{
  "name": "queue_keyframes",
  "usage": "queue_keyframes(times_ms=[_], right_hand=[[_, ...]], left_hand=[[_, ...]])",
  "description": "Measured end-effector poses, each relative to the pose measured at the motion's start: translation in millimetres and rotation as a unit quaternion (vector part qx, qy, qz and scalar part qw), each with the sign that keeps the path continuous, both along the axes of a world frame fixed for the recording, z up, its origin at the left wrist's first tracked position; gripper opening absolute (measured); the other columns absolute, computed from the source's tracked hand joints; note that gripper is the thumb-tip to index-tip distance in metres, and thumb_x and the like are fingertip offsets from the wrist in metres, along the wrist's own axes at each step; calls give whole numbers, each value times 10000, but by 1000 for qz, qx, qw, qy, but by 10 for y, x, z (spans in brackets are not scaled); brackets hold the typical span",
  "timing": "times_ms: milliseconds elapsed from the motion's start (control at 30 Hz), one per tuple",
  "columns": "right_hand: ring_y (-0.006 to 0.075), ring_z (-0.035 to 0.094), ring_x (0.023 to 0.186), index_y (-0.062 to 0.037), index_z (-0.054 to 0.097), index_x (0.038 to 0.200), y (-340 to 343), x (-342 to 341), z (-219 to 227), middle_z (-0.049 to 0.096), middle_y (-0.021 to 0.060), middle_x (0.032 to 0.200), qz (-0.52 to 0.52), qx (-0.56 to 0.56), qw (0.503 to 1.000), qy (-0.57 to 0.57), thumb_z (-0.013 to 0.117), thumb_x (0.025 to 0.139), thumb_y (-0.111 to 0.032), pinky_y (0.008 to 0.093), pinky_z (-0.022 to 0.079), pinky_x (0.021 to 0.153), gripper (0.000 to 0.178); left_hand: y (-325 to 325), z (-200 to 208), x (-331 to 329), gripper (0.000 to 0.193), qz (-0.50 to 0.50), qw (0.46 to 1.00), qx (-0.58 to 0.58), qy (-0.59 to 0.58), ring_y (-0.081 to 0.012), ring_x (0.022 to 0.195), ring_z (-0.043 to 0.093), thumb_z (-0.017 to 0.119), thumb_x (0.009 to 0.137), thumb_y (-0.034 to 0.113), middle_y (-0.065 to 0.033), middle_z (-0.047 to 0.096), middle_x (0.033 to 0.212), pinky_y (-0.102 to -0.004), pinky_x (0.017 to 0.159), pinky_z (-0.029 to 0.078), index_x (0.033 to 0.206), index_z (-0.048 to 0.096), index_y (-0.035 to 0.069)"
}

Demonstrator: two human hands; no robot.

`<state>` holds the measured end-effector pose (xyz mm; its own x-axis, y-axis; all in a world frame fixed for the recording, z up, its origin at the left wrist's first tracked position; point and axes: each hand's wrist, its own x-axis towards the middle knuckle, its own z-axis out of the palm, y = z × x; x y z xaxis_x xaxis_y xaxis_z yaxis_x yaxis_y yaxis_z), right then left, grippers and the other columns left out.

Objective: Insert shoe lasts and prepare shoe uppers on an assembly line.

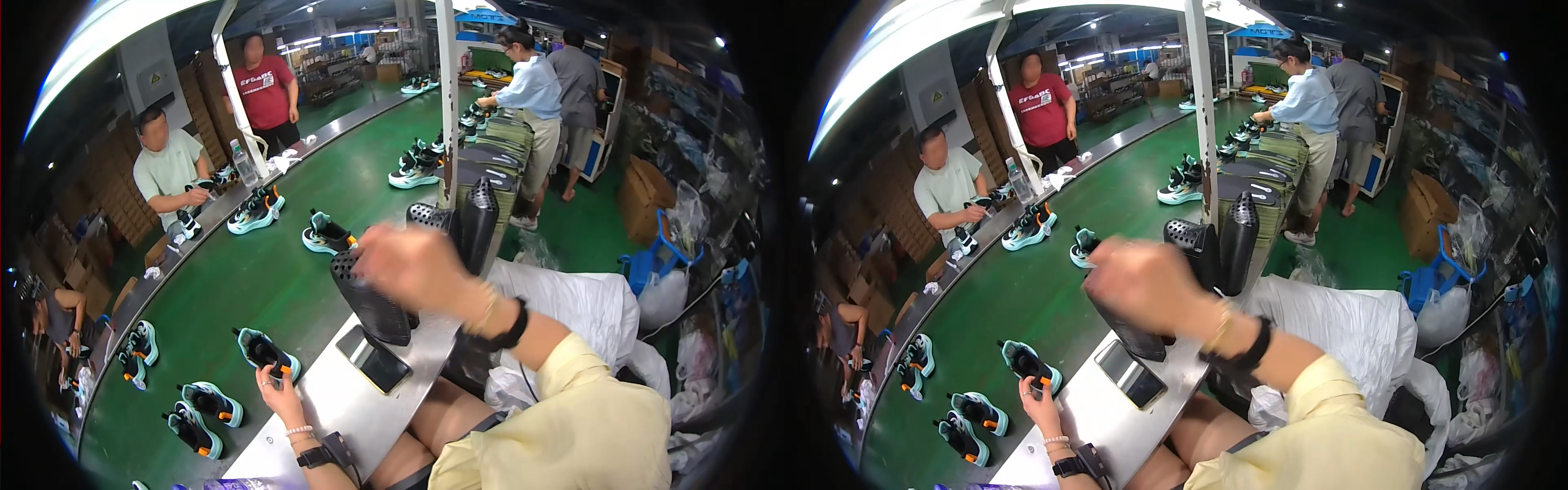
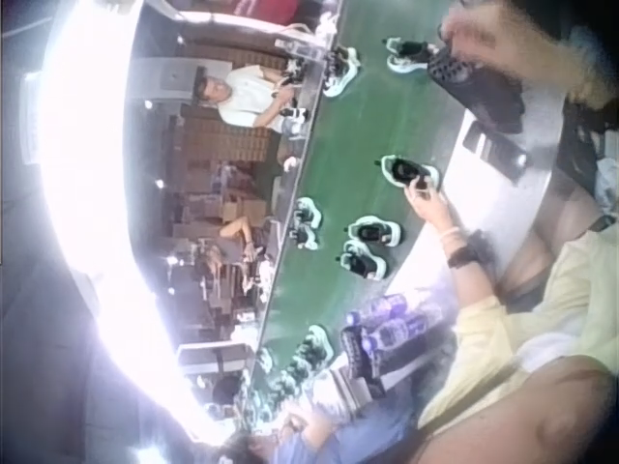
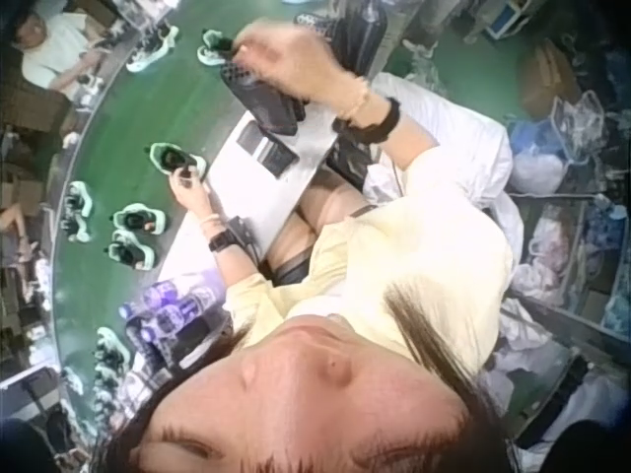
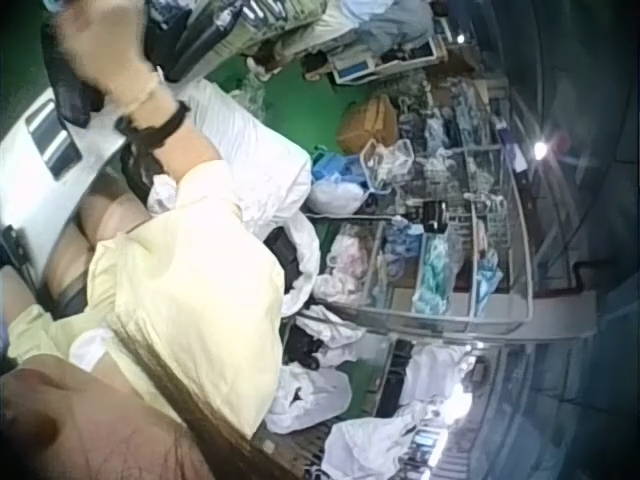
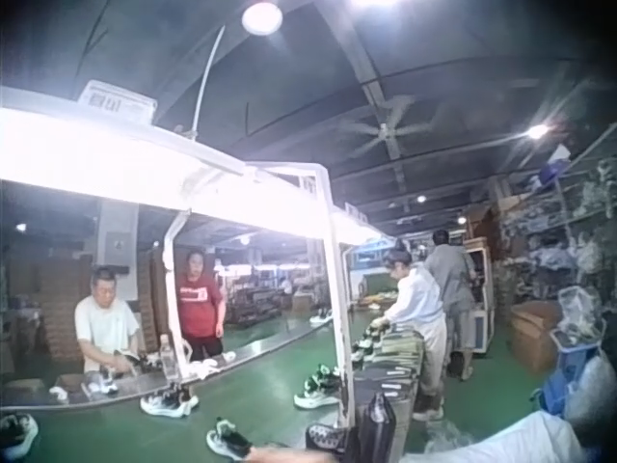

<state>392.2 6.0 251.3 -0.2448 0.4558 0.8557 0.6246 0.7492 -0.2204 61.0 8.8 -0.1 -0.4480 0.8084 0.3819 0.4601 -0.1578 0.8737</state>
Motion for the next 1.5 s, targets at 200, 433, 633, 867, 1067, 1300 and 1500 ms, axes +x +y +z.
queue_keyframes(times_ms=[200, 433, 633, 867, 1067, 1300, 1500], right_hand=[[403, 597, 1085, -64, 421, 1347, 1058, 2315, -665, 575, 183, 1286, -440, -142, 880, 110, 672, 840, -392, 454, 471, 945, 654], [380, 637, 1065, -30, 480, 1283, 1515, 2697, -737, 654, 195, 1146, -490, -342, 802, 17, 678, 802, -528, 459, 521, 884, 720], [363, 675, 946, -7, 622, 1025, 1584, 2763, -718, 692, 197, 946, -490, -278, 825, -42, 764, 766, -412, 446, 545, 816, 501], [142, 678, 777, -94, 594, 1035, 984, 3086, -476, 687, 66, 882, -253, -190, 891, 327, 675, 885, -395, 247, 489, 625, 346], [166, 610, 534, -62, 583, 1062, 268, 3368, -1056, 667, 82, 752, -18, -392, 836, 385, 478, 981, -318, 278, 484, 470, 287], [259, 665, 525, 98, 658, 885, -420, 2803, -1742, 659, 183, 643, 9, -565, 711, 419, 603, 874, -252, 323, 540, 490, 355], [249, 693, 620, 101, 665, 885, -508, 2204, -1641, 684, 152, 750, 46, -636, 657, 401, 621, 892, -182, 311, 558, 582, 287]], left_hand=[[-2, 154, 195, 296, -40, 999, -28, 15, -288, 1201, 540, 654, 817, -52, -163, 440, 1411, -363, 916, 551, 1092, 572, 20], [353, 167, 276, 323, -95, 983, -57, 148, -300, 1081, 573, 733, 756, 42, -153, 475, 1244, -365, 880, 529, 1050, 598, 40], [1037, 130, 555, 285, -138, 978, -58, 147, -268, 1028, 588, 712, 773, 18, -148, 480, 1241, -343, 846, 531, 1034, 597, 24], [1603, 541, 1102, 441, -70, 953, 71, 284, -420, 1285, 433, 670, 749, 25, -234, 365, 1463, -438, 1078, 373, 1174, 551, 49], [2022, 705, 1527, 736, -163, 875, -76, 450, -362, 1180, 517, 662, 788, 210, -138, 413, 1456, -464, 946, 470, 1449, 356, 103], [2535, 514, 1612, 810, -135, 874, -114, 452, -310, 958, 662, 743, 781, 300, -102, 448, 1450, -405, 773, 568, 1479, 342, 213], [2469, 536, 1383, 289, -149, 905, -70, 391, -306, 945, 626, 741, 783, 340, -116, 529, 1035, -425, 768, 537, 987, 689, 142]])
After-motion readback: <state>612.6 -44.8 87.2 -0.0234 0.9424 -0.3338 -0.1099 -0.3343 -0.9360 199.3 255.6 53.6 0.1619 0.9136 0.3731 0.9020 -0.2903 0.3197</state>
